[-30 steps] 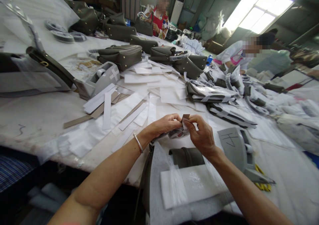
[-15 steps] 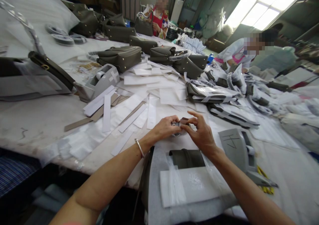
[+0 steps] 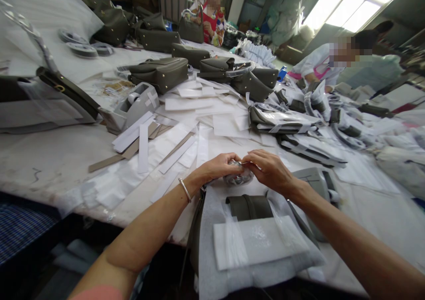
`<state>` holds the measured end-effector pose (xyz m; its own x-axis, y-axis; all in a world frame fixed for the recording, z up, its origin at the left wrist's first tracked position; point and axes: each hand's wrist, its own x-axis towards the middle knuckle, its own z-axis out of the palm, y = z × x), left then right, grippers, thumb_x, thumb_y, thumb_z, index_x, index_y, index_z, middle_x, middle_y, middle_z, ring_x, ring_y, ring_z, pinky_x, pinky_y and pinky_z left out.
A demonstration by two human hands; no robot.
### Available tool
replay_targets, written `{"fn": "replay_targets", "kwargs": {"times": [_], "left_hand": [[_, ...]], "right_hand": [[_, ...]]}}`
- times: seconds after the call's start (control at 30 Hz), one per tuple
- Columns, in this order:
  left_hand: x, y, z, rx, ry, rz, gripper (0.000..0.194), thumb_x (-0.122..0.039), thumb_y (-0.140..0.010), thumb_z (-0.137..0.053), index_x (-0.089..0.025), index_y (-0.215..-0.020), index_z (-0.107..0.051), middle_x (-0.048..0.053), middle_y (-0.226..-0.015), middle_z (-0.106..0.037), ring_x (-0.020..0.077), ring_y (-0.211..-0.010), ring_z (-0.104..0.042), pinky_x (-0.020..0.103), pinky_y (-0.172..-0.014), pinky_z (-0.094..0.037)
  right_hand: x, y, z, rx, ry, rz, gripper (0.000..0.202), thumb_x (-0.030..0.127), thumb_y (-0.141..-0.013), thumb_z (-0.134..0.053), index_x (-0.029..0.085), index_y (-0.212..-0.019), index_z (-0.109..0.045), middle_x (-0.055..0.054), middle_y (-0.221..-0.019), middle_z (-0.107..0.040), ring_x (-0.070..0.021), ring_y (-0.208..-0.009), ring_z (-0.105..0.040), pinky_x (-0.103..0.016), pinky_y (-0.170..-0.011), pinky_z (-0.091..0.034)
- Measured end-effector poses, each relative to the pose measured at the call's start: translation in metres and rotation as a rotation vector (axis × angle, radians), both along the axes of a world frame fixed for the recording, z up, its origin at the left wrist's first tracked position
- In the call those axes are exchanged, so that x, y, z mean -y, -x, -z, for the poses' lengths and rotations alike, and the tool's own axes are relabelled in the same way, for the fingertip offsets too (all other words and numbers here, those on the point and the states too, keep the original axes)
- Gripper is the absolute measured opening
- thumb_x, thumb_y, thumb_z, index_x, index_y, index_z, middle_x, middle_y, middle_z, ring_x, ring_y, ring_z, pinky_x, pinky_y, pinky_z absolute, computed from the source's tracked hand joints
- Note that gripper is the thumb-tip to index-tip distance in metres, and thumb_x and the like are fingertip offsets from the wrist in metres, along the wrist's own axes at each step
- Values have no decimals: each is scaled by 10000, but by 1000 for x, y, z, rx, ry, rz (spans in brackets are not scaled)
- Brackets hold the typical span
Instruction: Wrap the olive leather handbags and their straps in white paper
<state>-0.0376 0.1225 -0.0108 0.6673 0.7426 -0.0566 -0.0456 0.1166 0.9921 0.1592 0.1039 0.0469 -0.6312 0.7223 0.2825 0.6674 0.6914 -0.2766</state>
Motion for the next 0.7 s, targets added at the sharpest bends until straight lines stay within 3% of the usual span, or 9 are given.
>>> {"fn": "replay_targets", "kwargs": {"times": [0.13,0.27,0.4,0.57,0.63,0.7], "left_hand": [[1,0,-2,-170,-273,-88,286,-366,-750,-685,-180,-960,-630,-19,-800,-619,144,-752,-566,231,-677,-406],[3,0,-5,-272,-391,-164,255,-377,-769,-673,-191,-941,-643,-28,-746,-599,145,-716,-550,237,-653,-389],[3,0,-6,-186,-234,-122,256,-354,-774,-655,-165,-947,-645,-30,-677,-598,127,-624,-557,223,-582,-396],[-1,0,3,-12,-35,-81,315,-355,-739,-715,-134,-949,-637,-9,-684,-624,115,-605,-581,217,-584,-427],[-2,-1,6,52,26,-74,332,-351,-721,-739,-130,-946,-637,-10,-681,-622,106,-596,-573,214,-580,-422],[-2,-2,8,93,63,-73,331,-341,-713,-748,-128,-942,-640,-13,-668,-619,99,-587,-562,212,-576,-414]], "right_hand": [[-3,4,6,-1,-55,33,185,197,-925,-510,215,-825,-664,-69,-826,-700,-206,-785,-639,-342,-769,-483],[-3,9,11,-61,-23,148,148,196,-900,-537,224,-827,-662,-38,-804,-690,-190,-755,-630,-318,-735,-474],[-5,9,14,-70,-23,159,149,201,-896,-529,223,-815,-652,-38,-802,-672,-188,-746,-615,-318,-729,-480],[-5,13,13,-25,-141,106,192,189,-900,-526,228,-766,-658,-40,-736,-668,-202,-751,-621,-405,-950,-464],[-4,16,10,-31,-134,149,183,202,-879,-565,236,-736,-674,-30,-716,-679,-200,-743,-632,-415,-972,-448],[-2,18,6,-89,-39,256,143,234,-840,-616,241,-724,-699,-20,-724,-702,-196,-725,-644,-382,-874,-482]]}}
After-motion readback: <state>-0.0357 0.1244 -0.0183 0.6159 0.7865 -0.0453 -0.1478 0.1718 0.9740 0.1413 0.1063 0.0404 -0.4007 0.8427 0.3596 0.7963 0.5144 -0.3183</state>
